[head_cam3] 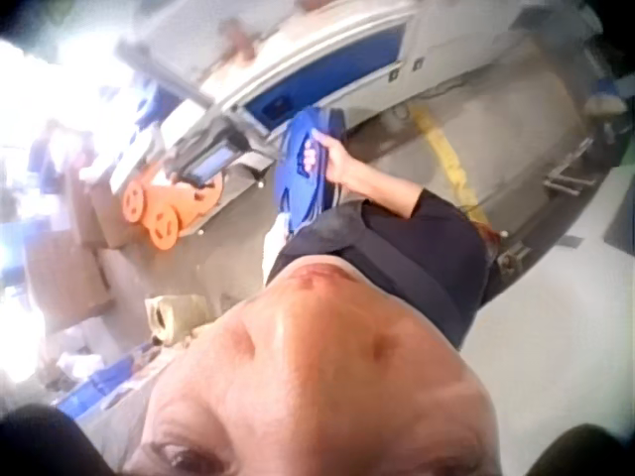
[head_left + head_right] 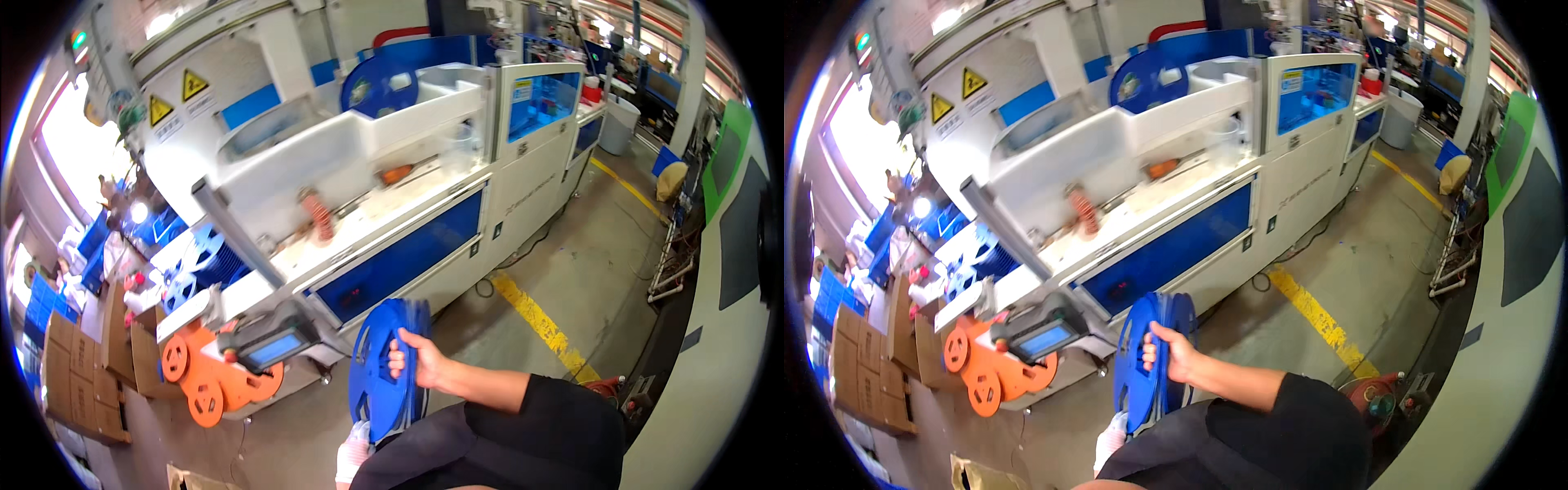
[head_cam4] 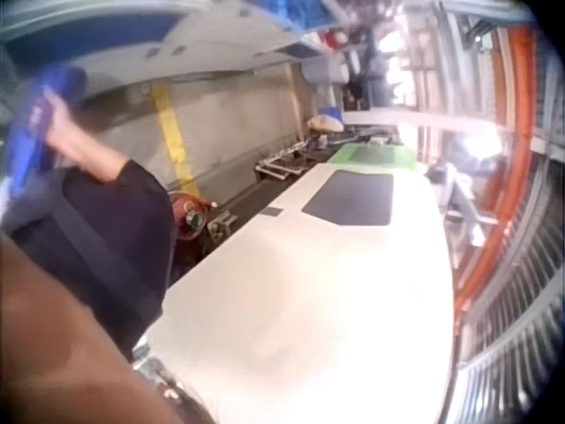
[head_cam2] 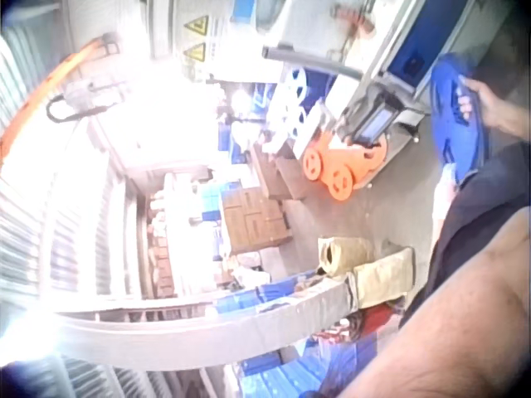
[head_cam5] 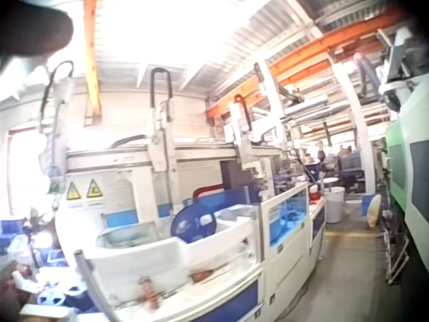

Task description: The person picks up blue plastic spools from a large sack and stacks them into a cardboard box. They handle the spools one by one, aligning them carefully to create a neat stack inside the box.

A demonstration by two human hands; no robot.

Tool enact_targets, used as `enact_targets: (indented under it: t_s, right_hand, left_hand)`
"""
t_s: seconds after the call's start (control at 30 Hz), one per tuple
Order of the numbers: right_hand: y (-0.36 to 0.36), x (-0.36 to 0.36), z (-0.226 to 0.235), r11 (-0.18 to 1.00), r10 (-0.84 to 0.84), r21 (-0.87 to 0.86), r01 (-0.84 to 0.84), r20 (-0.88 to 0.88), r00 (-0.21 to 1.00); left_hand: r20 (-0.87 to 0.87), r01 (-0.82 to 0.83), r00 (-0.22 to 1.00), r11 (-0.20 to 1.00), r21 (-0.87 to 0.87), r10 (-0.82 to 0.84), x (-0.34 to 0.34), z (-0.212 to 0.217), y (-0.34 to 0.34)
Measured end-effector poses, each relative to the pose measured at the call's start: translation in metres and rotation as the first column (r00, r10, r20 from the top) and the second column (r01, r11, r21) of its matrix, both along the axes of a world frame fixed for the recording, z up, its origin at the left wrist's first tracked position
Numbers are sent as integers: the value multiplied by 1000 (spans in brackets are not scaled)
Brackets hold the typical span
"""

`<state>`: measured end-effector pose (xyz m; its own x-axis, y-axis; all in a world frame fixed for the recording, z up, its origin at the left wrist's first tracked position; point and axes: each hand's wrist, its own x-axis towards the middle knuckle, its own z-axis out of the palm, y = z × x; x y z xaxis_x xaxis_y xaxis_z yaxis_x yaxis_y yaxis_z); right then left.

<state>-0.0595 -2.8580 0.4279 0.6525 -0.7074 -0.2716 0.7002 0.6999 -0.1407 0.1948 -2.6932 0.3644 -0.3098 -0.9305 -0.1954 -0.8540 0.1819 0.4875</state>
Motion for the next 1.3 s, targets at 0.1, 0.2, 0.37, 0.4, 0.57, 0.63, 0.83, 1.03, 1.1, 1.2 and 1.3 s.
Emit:
enact_targets:
  t_s: [0.1,0.2,0.37,0.4,0.57,0.63,0.83,1.03,1.1,1.2,1.3]
  right_hand:
    - [25,126,15,980,189,-25,-199,-221,957]
    - [49,232,16,916,331,-95,-390,-372,867]
    - [78,349,27,765,484,-190,-615,-460,744]
    - [83,365,20,745,509,-166,-646,-485,711]
    - [120,470,18,645,679,-115,-756,-368,635]
    - [124,499,13,582,736,-115,-805,-346,582]
    - [106,605,-9,508,795,-95,-856,-330,508]
    - [85,736,-15,591,753,-77,-803,-303,584]
    - [74,781,-13,627,743,-54,-777,-256,618]
    - [64,844,-5,637,719,-98,-765,-283,635]
    - [60,898,6,638,706,-113,-762,-309,637]
  left_hand:
    - [24,-407,912,900,158,408,84,-14,71]
    - [-272,-602,790,781,-169,550,140,0,154]
    - [-803,-891,-246,198,408,543,198,107,230]
    - [-824,-889,-344,127,440,451,211,90,259]
    - [-828,-839,-544,106,534,-134,269,72,303]
    - [-802,-849,-529,159,504,-277,275,68,302]
    - [-812,-856,-510,71,513,-283,361,60,282]
    - [-807,-818,-572,29,574,-149,490,73,259]
    - [-809,-813,-582,61,578,-84,540,84,251]
    - [-822,-822,-567,98,561,-47,610,90,241]
    - [-831,-828,-555,129,546,-45,675,93,234]
